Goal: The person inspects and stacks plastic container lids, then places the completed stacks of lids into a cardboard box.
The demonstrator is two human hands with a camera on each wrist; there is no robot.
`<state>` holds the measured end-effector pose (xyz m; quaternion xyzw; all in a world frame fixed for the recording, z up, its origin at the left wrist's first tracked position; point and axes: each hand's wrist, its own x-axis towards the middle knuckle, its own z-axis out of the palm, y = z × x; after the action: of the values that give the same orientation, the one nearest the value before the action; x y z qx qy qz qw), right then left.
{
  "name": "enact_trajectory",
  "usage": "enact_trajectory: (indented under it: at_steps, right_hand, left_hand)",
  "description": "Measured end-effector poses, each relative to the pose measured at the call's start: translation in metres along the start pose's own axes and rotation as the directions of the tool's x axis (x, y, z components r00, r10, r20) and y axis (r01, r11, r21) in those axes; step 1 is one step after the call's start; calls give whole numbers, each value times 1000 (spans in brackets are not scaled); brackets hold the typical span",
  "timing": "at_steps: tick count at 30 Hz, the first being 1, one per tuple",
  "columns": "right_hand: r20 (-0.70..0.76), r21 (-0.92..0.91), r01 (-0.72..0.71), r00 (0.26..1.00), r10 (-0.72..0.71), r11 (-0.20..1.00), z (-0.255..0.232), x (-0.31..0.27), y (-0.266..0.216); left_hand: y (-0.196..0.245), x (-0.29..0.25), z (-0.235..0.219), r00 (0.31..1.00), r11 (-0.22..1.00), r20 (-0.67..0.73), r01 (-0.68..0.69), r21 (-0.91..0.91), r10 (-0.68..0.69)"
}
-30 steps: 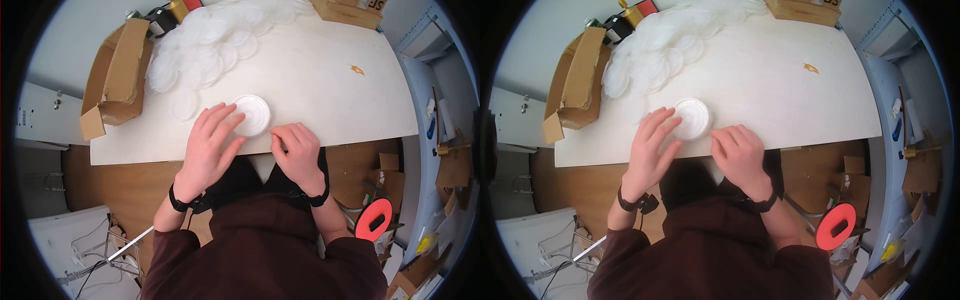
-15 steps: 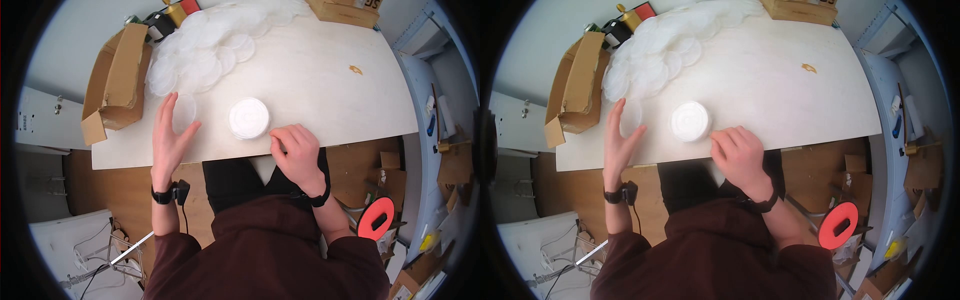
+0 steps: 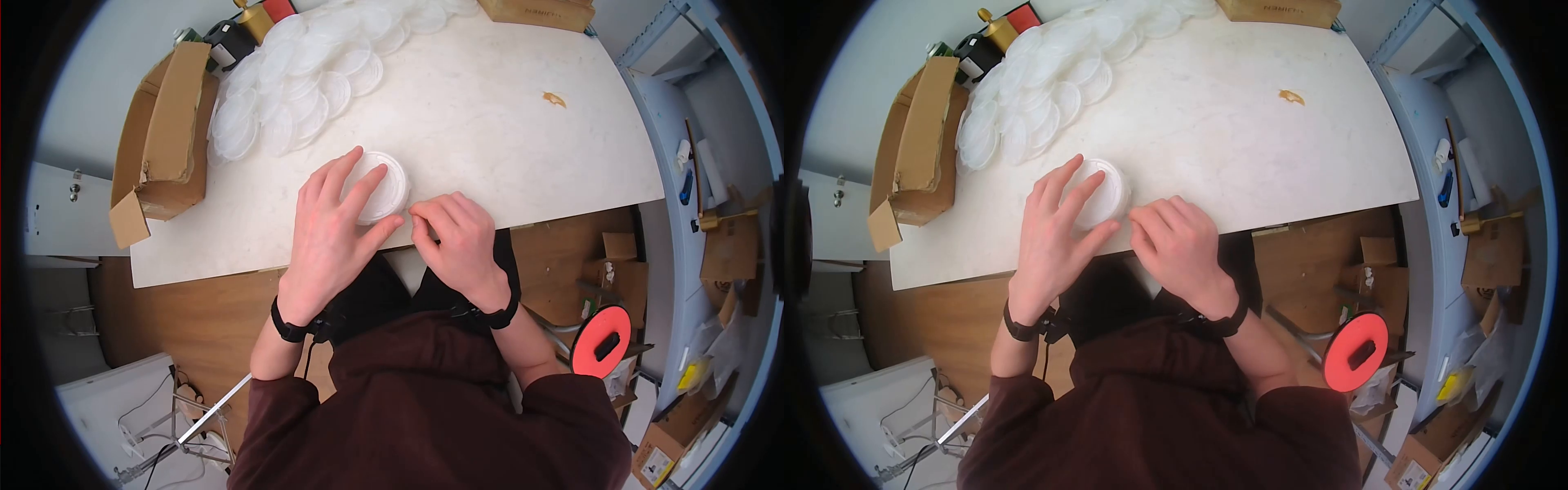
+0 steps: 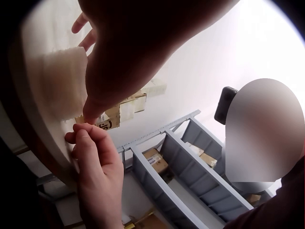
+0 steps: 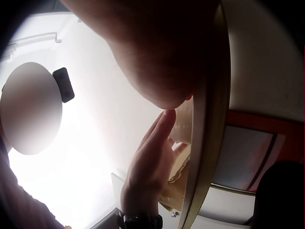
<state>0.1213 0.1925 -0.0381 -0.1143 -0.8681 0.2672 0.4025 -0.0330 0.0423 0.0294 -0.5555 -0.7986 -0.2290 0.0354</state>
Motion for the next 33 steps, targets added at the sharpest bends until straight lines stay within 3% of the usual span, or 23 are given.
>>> enact_trajectory:
  at_steps: [4, 7, 10, 12, 14, 15, 17, 21, 23, 26, 29, 33]
  right_hand:
    - [1, -1, -6, 1000, 6, 1000, 0, 0, 0]
    - [-35, 42, 18, 999, -16, 999, 3, 1, 0]
    - [17, -18, -17, 1000, 17, 1000, 0, 0, -1]
    - [20, -11, -17, 1000, 17, 1000, 0, 0, -1]
    - [24, -5, -14, 1000, 14, 1000, -2, 0, -1]
    - [16, -2, -9, 1000, 9, 1000, -1, 1, -2]
    - [2, 3, -2, 1000, 2, 1000, -1, 2, -3]
    - [-11, 5, -2, 1000, 2, 1000, 0, 4, -3]
    - [-7, 11, -9, 1000, 9, 1000, -1, 2, -3]
    - [12, -1, -7, 1000, 7, 1000, -2, 2, -3]
    - [5, 1, -6, 1000, 6, 1000, -1, 2, -3]
    - [-14, -7, 2, 1000, -2, 1000, 1, 0, 0]
  left_hand:
    - [-3, -7, 6, 1000, 1000, 23, -2, 32, 1]
    - [-1, -14, 7, 991, 999, 133, -4, 46, -2]
    - [-16, -9, -5, 997, 999, 78, -30, 26, 28]
    - [-48, 1, -15, 984, 993, -142, 99, -58, -106]
    - [-83, 12, -22, 949, 966, -289, 182, 185, -123]
    - [-96, 15, -26, 948, 965, -296, 182, 191, -120]
    - [-115, 19, -30, 947, 922, -225, 283, 263, -227]
    - [-130, 18, -22, 965, 928, -181, 238, 288, -191]
    - [-133, 14, -18, 967, 930, -232, 181, 321, -108]
    - [-124, 12, -21, 957, 936, -213, 248, 249, -197]
    - [-122, 14, -18, 960, 944, -261, 177, 277, -103]
    - [-129, 17, -15, 970, 940, -176, 213, 268, -169]
